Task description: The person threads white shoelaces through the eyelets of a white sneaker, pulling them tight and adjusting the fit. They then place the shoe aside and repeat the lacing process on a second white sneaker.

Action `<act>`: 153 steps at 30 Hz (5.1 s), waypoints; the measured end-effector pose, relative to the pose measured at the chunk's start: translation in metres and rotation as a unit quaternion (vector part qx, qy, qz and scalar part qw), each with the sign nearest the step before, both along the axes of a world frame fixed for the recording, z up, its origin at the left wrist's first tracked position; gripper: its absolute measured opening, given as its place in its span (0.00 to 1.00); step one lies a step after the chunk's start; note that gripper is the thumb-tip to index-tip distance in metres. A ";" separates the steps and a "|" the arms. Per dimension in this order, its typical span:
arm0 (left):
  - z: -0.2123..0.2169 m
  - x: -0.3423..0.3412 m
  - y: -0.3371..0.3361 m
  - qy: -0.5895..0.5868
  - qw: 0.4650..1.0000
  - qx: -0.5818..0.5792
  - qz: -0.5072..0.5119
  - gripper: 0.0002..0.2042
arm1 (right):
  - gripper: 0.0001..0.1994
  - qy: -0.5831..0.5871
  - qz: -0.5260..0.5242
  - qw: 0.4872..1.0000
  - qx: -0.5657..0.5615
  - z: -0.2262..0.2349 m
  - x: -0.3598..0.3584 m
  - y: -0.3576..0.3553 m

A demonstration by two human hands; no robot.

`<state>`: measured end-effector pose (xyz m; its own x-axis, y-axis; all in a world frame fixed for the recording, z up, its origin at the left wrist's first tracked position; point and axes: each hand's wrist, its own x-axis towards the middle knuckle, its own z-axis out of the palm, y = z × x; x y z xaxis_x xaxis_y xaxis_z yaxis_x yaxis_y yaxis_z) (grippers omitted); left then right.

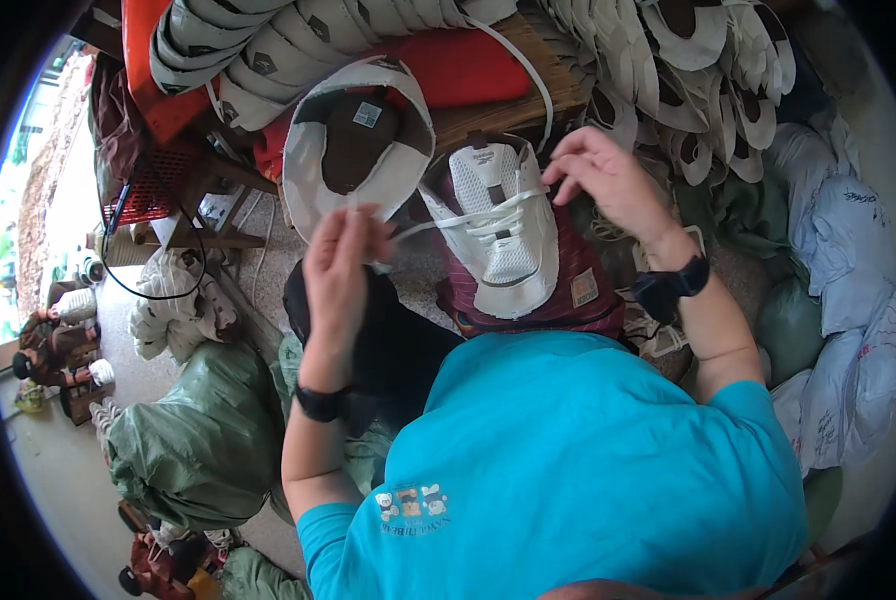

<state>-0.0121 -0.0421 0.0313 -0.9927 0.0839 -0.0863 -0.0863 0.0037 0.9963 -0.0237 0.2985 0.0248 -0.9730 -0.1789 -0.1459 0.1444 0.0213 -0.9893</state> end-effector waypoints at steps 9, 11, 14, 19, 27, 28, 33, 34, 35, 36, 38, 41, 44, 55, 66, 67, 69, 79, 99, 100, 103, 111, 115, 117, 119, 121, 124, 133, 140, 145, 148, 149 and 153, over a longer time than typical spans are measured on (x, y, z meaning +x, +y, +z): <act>-0.016 0.007 0.049 -0.154 0.980 0.071 -0.101 0.14 | 0.03 -0.085 0.107 0.990 -0.040 -0.001 0.009 -0.018; -0.015 0.009 0.049 -0.146 0.983 0.033 -0.109 0.15 | 0.04 -0.086 0.113 0.989 -0.031 -0.003 0.006 -0.017; -0.019 0.015 0.052 -0.144 0.984 0.017 -0.106 0.15 | 0.05 -0.090 0.136 0.986 0.045 0.008 0.000 -0.019; -0.025 0.015 0.052 -0.150 0.984 0.015 -0.090 0.14 | 0.08 0.219 0.151 0.893 0.364 0.021 0.000 -0.036; -0.024 0.008 0.058 -0.070 0.986 -0.122 -0.089 0.10 | 0.10 0.231 0.236 0.839 0.432 0.035 -0.009 -0.035; -0.028 0.005 0.062 -0.068 0.987 -0.117 -0.082 0.10 | 0.11 0.217 0.255 0.821 0.463 0.045 -0.010 -0.037; 0.000 -0.006 0.056 0.261 0.862 -0.417 -0.125 0.06 | 0.15 0.415 0.238 0.740 0.472 0.053 -0.016 -0.031; 0.015 -0.012 0.056 0.330 0.832 -0.433 -0.106 0.07 | 0.15 0.433 0.238 0.728 0.475 0.054 -0.019 -0.030; 0.024 -0.016 0.053 0.394 0.798 -0.449 -0.082 0.10 | 0.16 0.452 0.241 0.716 0.474 0.055 -0.024 -0.030; 0.023 -0.021 0.048 0.370 0.808 -0.437 -0.139 0.11 | 0.15 0.423 0.272 0.734 0.456 0.055 -0.029 -0.028; 0.020 -0.032 0.038 0.316 0.820 -0.408 -0.247 0.13 | 0.15 0.361 0.337 0.763 0.417 0.052 -0.041 -0.025; 0.011 -0.040 0.034 0.269 0.852 -0.360 -0.269 0.10 | 0.11 0.333 0.358 0.762 0.425 0.050 -0.050 -0.014; -0.001 -0.039 0.039 0.228 0.879 -0.336 -0.250 0.07 | 0.09 0.298 0.331 0.800 0.403 0.043 -0.042 -0.008; 0.010 -0.012 0.063 0.094 0.991 -0.050 -0.076 0.07 | 0.09 0.126 0.164 0.950 0.235 0.008 -0.032 -0.034; 0.002 -0.019 0.062 0.070 0.995 -0.022 -0.067 0.08 | 0.05 0.375 0.222 0.794 0.425 0.039 -0.036 -0.052; 0.001 -0.016 0.064 0.101 0.987 -0.102 -0.072 0.08 | 0.05 0.382 0.208 0.782 0.446 0.042 -0.030 -0.052; 0.001 -0.012 0.067 0.160 0.949 -0.259 -0.082 0.08 | 0.05 0.389 0.186 0.762 0.483 0.046 -0.023 -0.052; -0.005 -0.006 0.077 0.179 0.934 -0.299 -0.074 0.07 | 0.06 0.391 0.173 0.690 0.584 0.044 -0.011 -0.068; -0.009 -0.007 0.085 0.201 0.921 -0.328 -0.070 0.09 | 0.06 0.270 0.103 0.864 0.411 0.023 -0.006 -0.063; -0.009 -0.008 0.085 0.196 0.919 -0.334 -0.077 0.09 | 0.07 0.263 0.096 0.881 0.381 0.017 -0.005 -0.062; -0.007 -0.011 0.082 0.191 0.917 -0.336 -0.097 0.08 | 0.09 0.223 0.090 0.926 0.291 0.012 -0.008 -0.058; -0.005 -0.008 0.062 0.202 0.969 -0.145 0.008 0.06 | 0.08 0.381 0.141 0.846 0.345 0.025 -0.008 -0.060; 0.000 -0.004 0.056 0.070 0.992 0.106 0.005 0.05 | 0.06 0.425 0.153 0.833 0.319 0.021 -0.034 -0.075; -0.011 -0.003 0.047 0.026 0.993 0.114 -0.009 0.07 | 0.03 0.448 0.142 0.861 0.195 0.044 -0.049 -0.088; -0.017 0.000 0.047 0.056 0.997 0.052 -0.002 0.06 | 0.03 0.295 0.189 0.936 0.029 0.101 -0.047 -0.101; -0.012 0.001 0.053 0.103 0.995 -0.015 0.003 0.05 | 0.02 0.275 0.222 0.935 -0.020 0.117 -0.046 -0.103; -0.005 0.005 0.060 0.197 0.975 -0.103 0.016 0.07 | 0.02 0.378 0.273 0.884 0.040 0.113 -0.045 -0.099; -0.010 0.000 0.081 0.261 0.934 -0.242 -0.018 0.07 | 0.03 0.307 0.405 0.856 0.088 0.079 0.029 -0.088; -0.007 -0.004 0.087 0.362 0.852 -0.378 -0.020 0.09 | 0.03 0.219 0.420 0.879 0.063 0.066 0.030 -0.080; -0.008 -0.001 0.087 0.352 0.865 -0.357 -0.029 0.09 | 0.03 0.180 0.417 0.889 0.058 0.053 0.033 -0.079; -0.007 -0.005 0.095 0.366 0.847 -0.384 -0.030 0.09 | 0.04 0.161 0.401 0.901 0.037 0.050 0.034 -0.079; -0.008 -0.007 0.098 0.374 0.838 -0.396 -0.029 0.09 | 0.05 0.153 0.393 0.906 0.027 0.049 0.035 -0.078; -0.006 -0.009 0.096 0.371 0.833 -0.409 -0.040 0.07 | 0.05 0.150 0.393 0.907 0.023 0.047 0.034 -0.070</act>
